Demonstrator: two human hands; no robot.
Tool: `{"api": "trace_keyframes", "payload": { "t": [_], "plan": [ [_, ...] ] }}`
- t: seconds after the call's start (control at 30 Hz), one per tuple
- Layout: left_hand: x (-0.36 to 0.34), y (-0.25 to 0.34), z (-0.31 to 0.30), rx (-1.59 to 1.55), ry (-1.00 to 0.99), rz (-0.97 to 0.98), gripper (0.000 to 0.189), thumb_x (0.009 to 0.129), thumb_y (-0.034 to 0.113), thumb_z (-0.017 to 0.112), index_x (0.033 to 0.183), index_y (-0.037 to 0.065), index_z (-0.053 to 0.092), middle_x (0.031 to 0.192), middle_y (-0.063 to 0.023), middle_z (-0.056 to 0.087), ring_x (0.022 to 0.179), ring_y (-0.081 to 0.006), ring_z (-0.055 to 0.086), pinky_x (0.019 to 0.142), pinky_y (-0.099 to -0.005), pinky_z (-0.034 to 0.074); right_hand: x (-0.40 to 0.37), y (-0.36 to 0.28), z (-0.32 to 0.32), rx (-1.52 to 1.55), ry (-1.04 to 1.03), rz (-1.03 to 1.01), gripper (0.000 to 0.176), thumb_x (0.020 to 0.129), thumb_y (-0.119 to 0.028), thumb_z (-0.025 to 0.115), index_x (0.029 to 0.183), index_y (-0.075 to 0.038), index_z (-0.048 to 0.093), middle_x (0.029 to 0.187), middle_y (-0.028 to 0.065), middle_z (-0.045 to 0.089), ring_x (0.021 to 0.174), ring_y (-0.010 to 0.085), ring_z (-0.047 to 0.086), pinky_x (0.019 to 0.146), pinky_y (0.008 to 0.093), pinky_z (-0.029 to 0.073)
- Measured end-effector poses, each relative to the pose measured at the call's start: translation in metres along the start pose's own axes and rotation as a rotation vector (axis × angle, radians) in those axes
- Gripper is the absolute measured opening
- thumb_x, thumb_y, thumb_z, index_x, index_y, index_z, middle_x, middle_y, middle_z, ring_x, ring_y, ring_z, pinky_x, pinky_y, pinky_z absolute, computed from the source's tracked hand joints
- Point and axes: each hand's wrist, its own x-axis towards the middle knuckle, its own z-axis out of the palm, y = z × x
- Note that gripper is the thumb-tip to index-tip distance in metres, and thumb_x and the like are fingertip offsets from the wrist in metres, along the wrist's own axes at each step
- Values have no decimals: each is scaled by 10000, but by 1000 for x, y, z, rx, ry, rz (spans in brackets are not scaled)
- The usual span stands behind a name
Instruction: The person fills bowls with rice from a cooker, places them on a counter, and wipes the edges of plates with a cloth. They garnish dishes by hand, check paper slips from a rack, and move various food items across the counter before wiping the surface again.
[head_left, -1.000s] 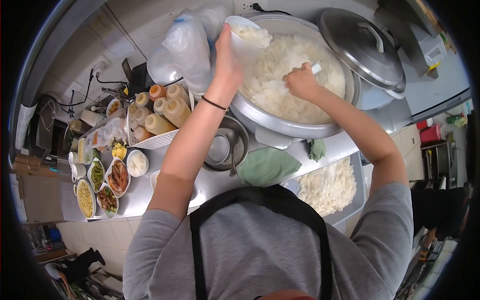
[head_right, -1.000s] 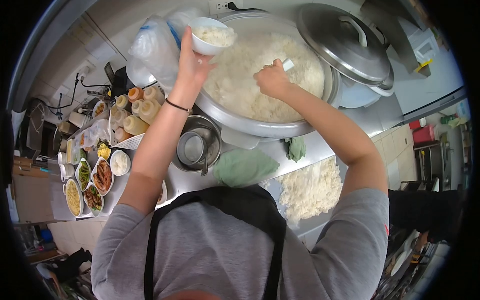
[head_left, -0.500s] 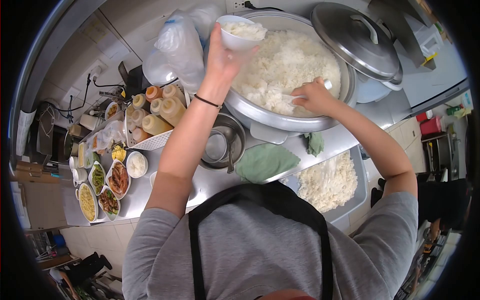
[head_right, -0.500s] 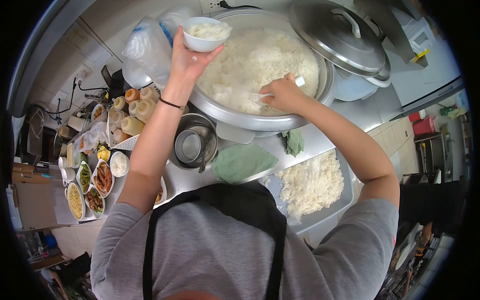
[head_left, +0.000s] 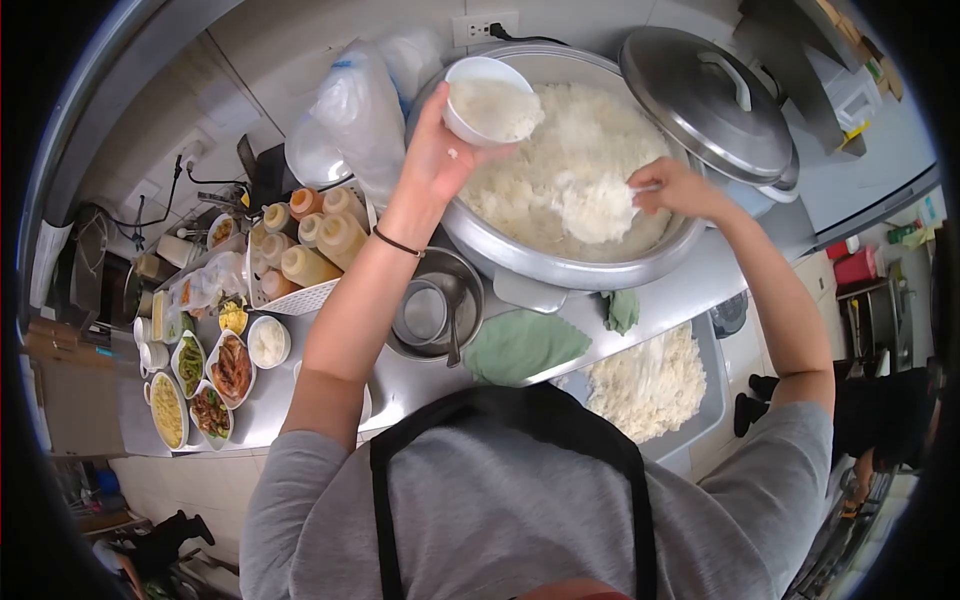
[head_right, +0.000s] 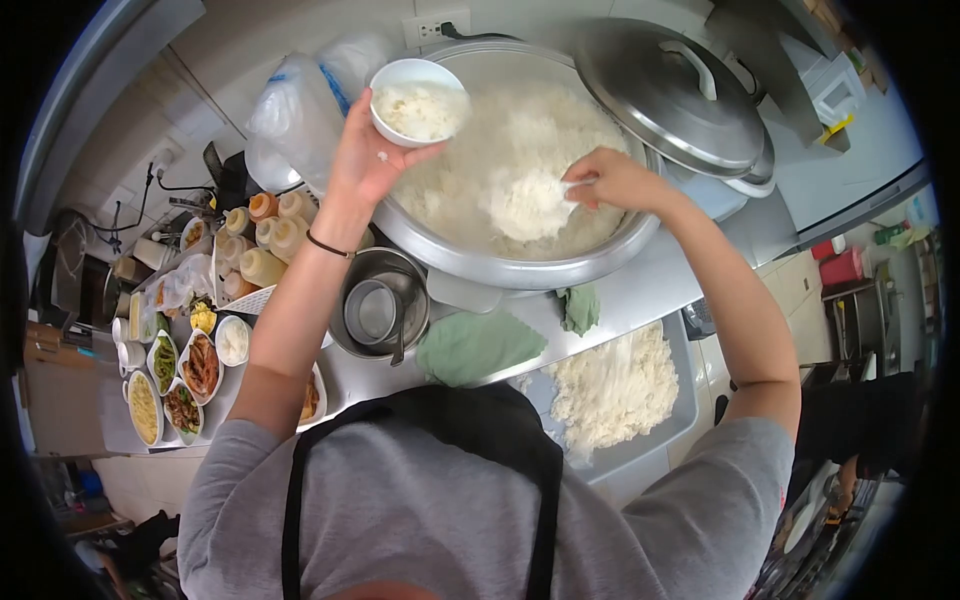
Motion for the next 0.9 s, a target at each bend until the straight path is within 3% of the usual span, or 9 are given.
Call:
{"api": "trace_keyframes", "payload": {
  "t": [0.13, 0.17, 0.23, 0.27, 0.33, 0.47, 0.6, 0.7, 0.9],
  "plan": [
    [4, -11, -6, 107, -2, -44, 547, 850, 417, 447, 1241, 50, 338, 1257, -147, 399, 1146, -311, 416, 880, -505, 417, 5, -41, -47, -251, 206, 3, 227, 745, -231, 579, 867, -52, 645, 640, 46, 606, 690, 155, 576, 782, 337, 355],
    [6, -16, -6, 145, 22, -58, 547, 841, 417, 468, 1235, 56, 349, 1248, -140, 409, 1140, -304, 422, 888, -507, 410, 12, -46, -51, -255, 209, 2, 227, 745, -231, 579, 867, -52, 645, 640, 46, 606, 690, 155, 576, 782, 337, 355],
    [9, -29, 3, 104, 53, -85, 544, 841, 419, 467, 1233, 59, 354, 1248, -140, 410, 1147, -301, 412, 899, -510, 397, 27, -60, -56, -648, 635, -208, 185, 734, -137, 547, 842, -7, 622, 679, 84, 612, 665, 196, 571, 699, 317, 386],
    [13, -35, 10, 63, 84, -111, 541, 841, 421, 467, 1231, 62, 359, 1247, -140, 410, 1155, -298, 403, 909, -513, 384, 42, -75, -45, -963, 844, -233, 159, 724, -161, 541, 787, -38, 621, 706, 108, 618, 690, 252, 577, 731, 359, 361],
    [20, -41, 18, -29, 122, -141, 538, 841, 423, 464, 1232, 68, 362, 1253, -134, 407, 1164, -297, 390, 924, -518, 359, 62, -87, -24, -1218, 831, -175, 101, 721, -131, 525, 708, -62, 596, 678, 85, 609, 677, 235, 574, 691, 317, 363],
    [35, -43, 9, -300, 67, -181, 545, 837, 433, 455, 1254, 98, 351, 1288, -116, 376, 1198, -306, 339, 966, -526, 287, 67, -99, -5, -1297, 836, -314, 59, 704, -107, 520, 706, -68, 565, 679, 83, 604, 701, 240, 589, 652, 336, 405],
    [32, -36, 15, -382, 85, -138, 547, 831, 430, 454, 1270, 125, 342, 1314, -103, 344, 1216, -311, 309, 992, -523, 238, 50, -99, -31, -1008, 788, -211, 104, 745, -99, 516, 833, -58, 553, 776, 124, 608, 766, 290, 595, 613, 410, 462],
    [34, -32, 14, -466, -3, -90, 547, 829, 428, 450, 1277, 135, 338, 1324, -104, 328, 1229, -305, 283, 1006, -508, 218, 34, -104, -31, -708, 967, -259, 286, 746, -42, 499, 1025, -67, 554, 906, 163, 588, 782, 332, 574, 663, 404, 463],
    [33, -30, 17, -523, 37, -25, 537, 830, 421, 453, 1268, 130, 345, 1325, -99, 322, 1228, -300, 280, 1023, -501, 193, 42, -95, 19, -780, 859, -490, 484, 669, 60, 463, 1126, -87, 522, 968, 142, 590, 875, 330, 555, 733, 402, 467]
  ]
}}
